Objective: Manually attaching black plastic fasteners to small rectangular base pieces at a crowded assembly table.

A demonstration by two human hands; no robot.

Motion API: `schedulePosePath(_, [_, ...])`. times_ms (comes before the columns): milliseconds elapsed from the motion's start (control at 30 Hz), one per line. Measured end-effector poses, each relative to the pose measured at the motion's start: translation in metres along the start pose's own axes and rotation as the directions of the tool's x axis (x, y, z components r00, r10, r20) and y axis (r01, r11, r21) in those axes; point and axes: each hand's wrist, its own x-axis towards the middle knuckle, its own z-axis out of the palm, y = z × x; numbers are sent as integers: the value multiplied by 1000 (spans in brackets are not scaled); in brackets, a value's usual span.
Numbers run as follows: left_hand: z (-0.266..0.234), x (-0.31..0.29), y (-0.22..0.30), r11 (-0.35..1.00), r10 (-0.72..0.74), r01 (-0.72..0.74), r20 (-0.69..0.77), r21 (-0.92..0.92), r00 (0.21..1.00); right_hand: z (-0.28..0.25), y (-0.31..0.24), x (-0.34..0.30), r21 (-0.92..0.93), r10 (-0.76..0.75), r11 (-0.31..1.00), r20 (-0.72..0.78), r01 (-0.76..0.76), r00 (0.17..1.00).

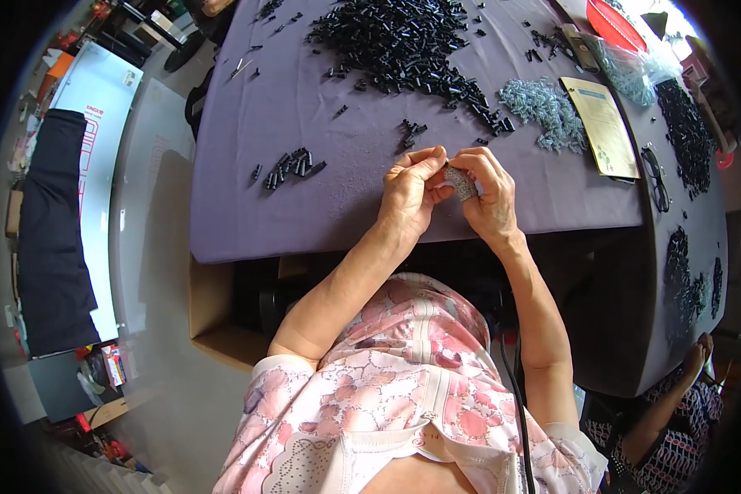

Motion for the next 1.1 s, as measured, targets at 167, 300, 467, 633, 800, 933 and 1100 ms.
schedulePosePath(167, [-3, -6, -2, 1000, 28, -28, 3, -7, 1000, 1, 0, -2, -15, -19, 1000, 19, 19, 1000])
schedulePosePath(300, [-11, -20, 5, 994, 84, -84, 2, 67, 996, 4, -4, -2, 120, 25, 992, 102, -38, 994])
schedulePosePath(467, [-28, -33, 15, 975, 135, -142, 54, 170, 989, 12, -4, 1, 301, 364, 840, 304, -452, 880])
schedulePosePath(633, [-46, -39, 32, 998, 46, -48, -40, -49, 998, 23, -13, 37, 58, 90, 991, 397, -122, 914])
schedulePosePath(800, [-66, -30, 33, 975, -21, 46, 113, -218, 993, 41, 12, 53, -322, -85, 923, 364, 211, 927])
schedulePosePath(933, [-67, -28, 33, 965, -8, 26, 69, -260, 998, 48, 13, 52, -354, -24, 919, 395, 175, 919])
schedulePosePath(1100, [-68, -29, 35, 973, -8, 21, 58, -230, 998, 49, 10, 51, -409, 27, 894, 456, 183, 889])
